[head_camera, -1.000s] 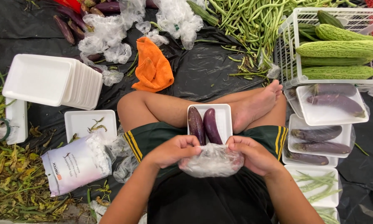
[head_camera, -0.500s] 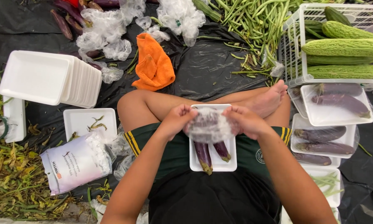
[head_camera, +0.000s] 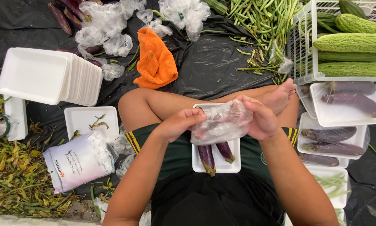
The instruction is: Wiping eggplants and packaging them into foam trays with plastic wrap.
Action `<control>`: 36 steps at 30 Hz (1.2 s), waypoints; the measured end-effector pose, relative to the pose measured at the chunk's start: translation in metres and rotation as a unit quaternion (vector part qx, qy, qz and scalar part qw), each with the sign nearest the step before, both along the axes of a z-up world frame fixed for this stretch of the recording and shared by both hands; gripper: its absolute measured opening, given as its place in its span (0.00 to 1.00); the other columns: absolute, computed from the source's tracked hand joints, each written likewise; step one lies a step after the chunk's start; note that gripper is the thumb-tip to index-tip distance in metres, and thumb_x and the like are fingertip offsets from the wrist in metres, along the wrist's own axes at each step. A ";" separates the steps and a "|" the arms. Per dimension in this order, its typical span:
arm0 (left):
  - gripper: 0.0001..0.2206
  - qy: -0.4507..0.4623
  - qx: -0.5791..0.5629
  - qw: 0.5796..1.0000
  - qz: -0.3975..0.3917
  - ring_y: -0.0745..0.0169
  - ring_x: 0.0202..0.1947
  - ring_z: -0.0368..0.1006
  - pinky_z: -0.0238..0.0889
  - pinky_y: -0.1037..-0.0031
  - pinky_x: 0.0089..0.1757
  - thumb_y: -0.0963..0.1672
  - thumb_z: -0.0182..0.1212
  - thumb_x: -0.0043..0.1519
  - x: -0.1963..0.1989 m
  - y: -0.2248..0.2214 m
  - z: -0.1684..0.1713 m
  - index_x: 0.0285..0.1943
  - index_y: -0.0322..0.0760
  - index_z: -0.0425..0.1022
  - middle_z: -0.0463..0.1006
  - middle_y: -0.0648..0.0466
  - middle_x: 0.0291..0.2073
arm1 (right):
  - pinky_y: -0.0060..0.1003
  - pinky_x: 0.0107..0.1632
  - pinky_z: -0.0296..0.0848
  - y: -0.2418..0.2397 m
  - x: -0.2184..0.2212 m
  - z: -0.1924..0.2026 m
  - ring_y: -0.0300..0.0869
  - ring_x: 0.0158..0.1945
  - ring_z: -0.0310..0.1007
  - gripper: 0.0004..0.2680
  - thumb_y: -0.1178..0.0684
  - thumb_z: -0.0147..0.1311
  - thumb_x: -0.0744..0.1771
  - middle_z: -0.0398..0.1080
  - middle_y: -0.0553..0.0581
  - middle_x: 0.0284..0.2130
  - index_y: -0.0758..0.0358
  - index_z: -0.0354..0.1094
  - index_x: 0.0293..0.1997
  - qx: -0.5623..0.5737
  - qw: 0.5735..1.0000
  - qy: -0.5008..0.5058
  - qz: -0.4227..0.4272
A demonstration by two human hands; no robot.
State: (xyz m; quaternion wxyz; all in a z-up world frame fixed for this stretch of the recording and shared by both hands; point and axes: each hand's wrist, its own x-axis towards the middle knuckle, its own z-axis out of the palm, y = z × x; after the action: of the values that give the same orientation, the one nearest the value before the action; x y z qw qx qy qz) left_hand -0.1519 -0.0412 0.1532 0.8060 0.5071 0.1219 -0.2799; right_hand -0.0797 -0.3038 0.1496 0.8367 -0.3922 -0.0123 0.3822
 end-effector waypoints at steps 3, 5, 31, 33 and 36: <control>0.08 -0.016 -0.089 0.996 0.025 0.75 0.24 0.76 0.72 0.81 0.28 0.44 0.60 0.66 -0.003 -0.001 -0.003 0.35 0.37 0.75 0.78 0.59 0.23 | 0.48 0.37 0.78 -0.004 -0.007 -0.018 0.50 0.35 0.78 0.13 0.48 0.47 0.68 0.72 0.66 0.32 0.69 0.64 0.49 0.067 0.998 -0.003 -0.007; 0.08 -0.018 -0.143 0.988 0.061 0.70 0.24 0.78 0.73 0.77 0.28 0.44 0.59 0.66 -0.002 -0.001 0.001 0.36 0.35 0.75 0.79 0.54 0.23 | 0.54 0.38 0.80 -0.003 -0.015 -0.023 0.53 0.38 0.79 0.14 0.47 0.45 0.67 0.74 0.69 0.36 0.68 0.64 0.51 0.088 0.996 -0.003 -0.008; 0.07 0.006 -0.105 0.990 0.090 0.69 0.18 0.70 0.62 0.80 0.17 0.43 0.60 0.66 -0.007 0.005 -0.036 0.35 0.35 0.74 0.75 0.55 0.22 | 0.48 0.23 0.78 -0.013 -0.046 -0.003 0.49 0.24 0.74 0.06 0.54 0.47 0.69 0.68 0.62 0.24 0.66 0.63 0.42 0.006 0.995 0.095 -0.002; 0.06 0.017 -0.059 0.993 0.096 0.70 0.17 0.71 0.66 0.80 0.19 0.43 0.61 0.65 -0.006 0.008 -0.038 0.37 0.34 0.75 0.76 0.56 0.22 | 0.45 0.22 0.78 -0.008 -0.040 -0.012 0.46 0.23 0.75 0.04 0.56 0.48 0.69 0.68 0.58 0.25 0.65 0.63 0.40 -0.071 0.994 0.074 -0.023; 0.05 0.038 0.034 0.990 0.132 0.71 0.14 0.70 0.70 0.79 0.19 0.43 0.65 0.62 0.003 0.009 -0.052 0.38 0.35 0.77 0.73 0.58 0.18 | 0.38 0.20 0.77 -0.003 -0.027 -0.036 0.43 0.20 0.73 0.02 0.58 0.50 0.69 0.67 0.54 0.25 0.64 0.65 0.39 -0.214 0.973 0.041 -0.072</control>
State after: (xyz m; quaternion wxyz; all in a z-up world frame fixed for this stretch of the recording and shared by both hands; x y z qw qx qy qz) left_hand -0.1488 -0.0320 0.1014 0.8130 0.5026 0.2276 -0.1861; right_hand -0.1070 -0.3072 0.1140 0.7587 -0.5457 0.1326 0.3302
